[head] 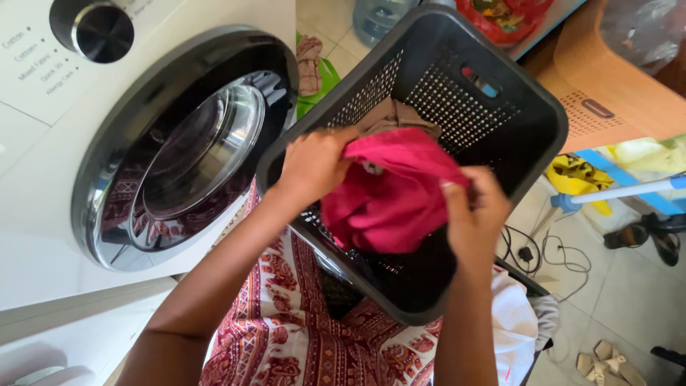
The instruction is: The person sits beside a washing machine and folds clothes one at a time from a black laundry basket, smoothing and turning each garment over before setting it aside. Folded items accumulate on a pile next to the basket as the person works through the laundry.
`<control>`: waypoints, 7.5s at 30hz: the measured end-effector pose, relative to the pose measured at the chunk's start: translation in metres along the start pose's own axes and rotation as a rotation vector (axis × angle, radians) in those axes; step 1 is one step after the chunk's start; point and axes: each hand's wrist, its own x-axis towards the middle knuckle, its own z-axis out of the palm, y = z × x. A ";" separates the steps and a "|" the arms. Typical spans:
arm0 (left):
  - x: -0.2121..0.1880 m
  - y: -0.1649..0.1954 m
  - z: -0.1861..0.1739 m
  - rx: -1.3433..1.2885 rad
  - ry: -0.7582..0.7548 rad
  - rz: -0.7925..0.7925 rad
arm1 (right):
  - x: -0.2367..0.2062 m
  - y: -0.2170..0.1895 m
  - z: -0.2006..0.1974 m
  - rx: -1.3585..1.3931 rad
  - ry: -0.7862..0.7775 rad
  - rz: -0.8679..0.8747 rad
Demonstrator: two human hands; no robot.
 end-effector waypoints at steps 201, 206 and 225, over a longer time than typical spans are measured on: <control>0.013 -0.014 0.068 -1.140 0.107 0.061 | -0.021 0.015 0.023 -0.197 -0.036 0.077; 0.028 -0.053 0.016 -0.348 0.169 -0.090 | -0.004 0.026 -0.049 0.276 0.183 0.105; 0.021 -0.015 0.094 -1.031 -0.035 0.106 | 0.013 -0.029 -0.016 -0.197 0.500 -0.337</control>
